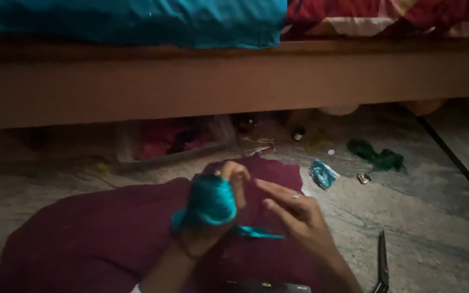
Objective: Handling and organizing teal ribbon over a maroon fabric.
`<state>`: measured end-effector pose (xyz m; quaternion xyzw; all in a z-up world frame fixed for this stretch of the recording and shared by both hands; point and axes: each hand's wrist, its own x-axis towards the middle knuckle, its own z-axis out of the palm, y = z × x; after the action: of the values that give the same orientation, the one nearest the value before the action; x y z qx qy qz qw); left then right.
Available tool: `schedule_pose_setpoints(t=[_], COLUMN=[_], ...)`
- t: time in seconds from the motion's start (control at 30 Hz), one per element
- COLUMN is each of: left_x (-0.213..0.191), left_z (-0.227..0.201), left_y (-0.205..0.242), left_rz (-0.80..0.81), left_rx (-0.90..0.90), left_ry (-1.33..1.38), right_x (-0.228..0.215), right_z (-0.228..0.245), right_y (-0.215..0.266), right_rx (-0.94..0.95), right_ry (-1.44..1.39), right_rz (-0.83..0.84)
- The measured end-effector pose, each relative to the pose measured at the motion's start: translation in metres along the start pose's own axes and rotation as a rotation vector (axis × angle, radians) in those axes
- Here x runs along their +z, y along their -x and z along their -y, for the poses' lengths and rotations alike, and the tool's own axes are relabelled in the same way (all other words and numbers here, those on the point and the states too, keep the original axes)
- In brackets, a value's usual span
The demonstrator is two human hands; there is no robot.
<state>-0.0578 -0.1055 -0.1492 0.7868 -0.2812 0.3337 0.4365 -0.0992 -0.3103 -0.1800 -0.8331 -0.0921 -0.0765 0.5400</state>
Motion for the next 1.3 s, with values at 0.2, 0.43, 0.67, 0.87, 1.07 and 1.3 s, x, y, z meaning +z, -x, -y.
schedule_pose_setpoints(t=[0.2, 0.43, 0.67, 0.87, 1.07, 1.3], left_x=[-0.005, -0.011, -0.032, -0.047, -0.034, -0.039], left_z=[-0.011, -0.006, -0.013, -0.016, 0.003, -0.003], left_y=[-0.016, -0.019, -0.050, -0.093, -0.113, -0.123], left_rz=[-0.026, -0.090, 0.181, 0.261, 0.254, 0.280], left_rx=[-0.293, -0.620, -0.301, -0.093, -0.269, -0.298], left_ry=[0.248, 0.331, 0.544, 0.407, 0.614, 0.685], right_x=[0.045, 0.047, 0.020, 0.016, -0.013, -0.022], right_z=[0.010, 0.019, 0.083, 0.060, 0.095, 0.127], right_y=[-0.013, -0.013, -0.051, -0.086, -0.098, -0.099], right_rx=[0.148, 0.373, -0.306, -0.083, -0.106, 0.006], right_ry=[-0.676, -0.642, -0.291, -0.522, -0.463, -0.393], right_rz=[0.209, 0.200, 0.271, 0.277, 0.275, 0.229])
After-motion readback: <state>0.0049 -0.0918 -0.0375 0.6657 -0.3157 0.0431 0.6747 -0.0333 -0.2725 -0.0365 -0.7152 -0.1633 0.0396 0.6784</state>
